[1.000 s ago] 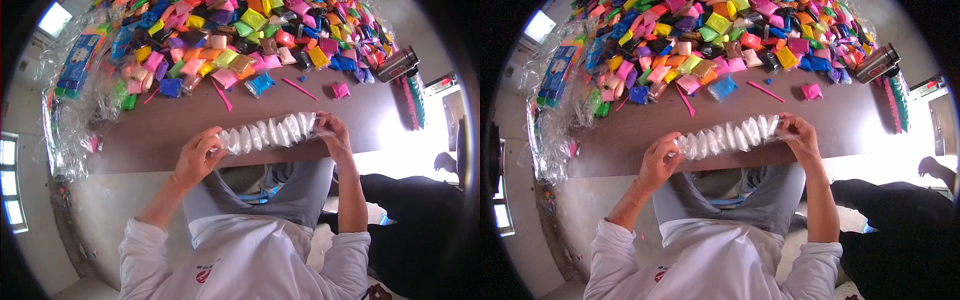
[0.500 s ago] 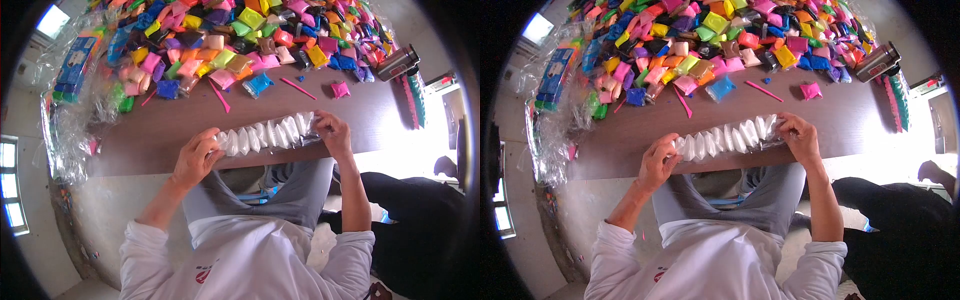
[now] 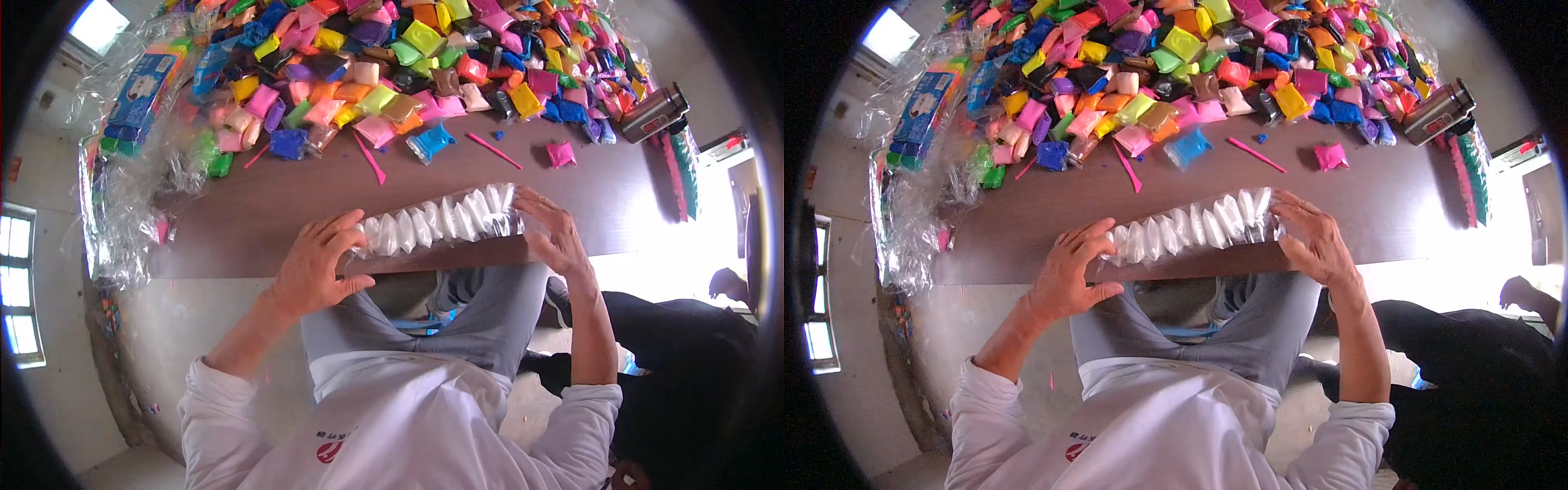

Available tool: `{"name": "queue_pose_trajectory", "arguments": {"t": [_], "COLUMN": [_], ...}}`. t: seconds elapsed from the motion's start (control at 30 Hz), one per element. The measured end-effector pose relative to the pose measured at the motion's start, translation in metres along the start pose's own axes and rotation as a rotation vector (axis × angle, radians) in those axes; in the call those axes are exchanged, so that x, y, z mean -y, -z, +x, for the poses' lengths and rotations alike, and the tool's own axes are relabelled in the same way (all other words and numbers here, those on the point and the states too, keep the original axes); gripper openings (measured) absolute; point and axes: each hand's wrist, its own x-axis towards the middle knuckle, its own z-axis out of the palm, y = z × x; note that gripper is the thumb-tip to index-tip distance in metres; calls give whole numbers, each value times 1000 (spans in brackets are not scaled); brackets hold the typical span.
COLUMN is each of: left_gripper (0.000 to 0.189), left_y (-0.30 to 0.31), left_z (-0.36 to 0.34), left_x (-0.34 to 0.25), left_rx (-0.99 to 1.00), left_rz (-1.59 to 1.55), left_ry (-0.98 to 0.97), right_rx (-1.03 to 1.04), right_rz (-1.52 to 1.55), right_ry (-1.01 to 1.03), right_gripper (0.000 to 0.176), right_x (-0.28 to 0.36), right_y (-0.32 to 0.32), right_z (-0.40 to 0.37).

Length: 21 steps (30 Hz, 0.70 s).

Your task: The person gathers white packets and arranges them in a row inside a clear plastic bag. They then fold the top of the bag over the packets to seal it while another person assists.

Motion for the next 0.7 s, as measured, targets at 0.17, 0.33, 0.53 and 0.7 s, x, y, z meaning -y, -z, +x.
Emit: {"name": "queue_pose_trajectory", "arguments": {"t": [0.17,0.33,0.53,0.7], "left_gripper": [58,54,35,33], "left_y": [3,6,-7,-1], "left_z": [5,6,23,30], "left_x": [0,-3,-11,-24], "left_rx": [-8,-11,-113,-150], "left_rz": [-9,-26,25,8], "left_ry": [-36,-2,58,46], "right_rx": [-98,-123,-166,-187], "right_rz": [268,-148,-83,-119], "right_ry": [-331,-376,-398,-384], "right_gripper": [43,48,61,78], "right_x": [20,27,13,24], "right_y": [-13,-25,-29,-29], "right_z": [10,19,16,20]}}
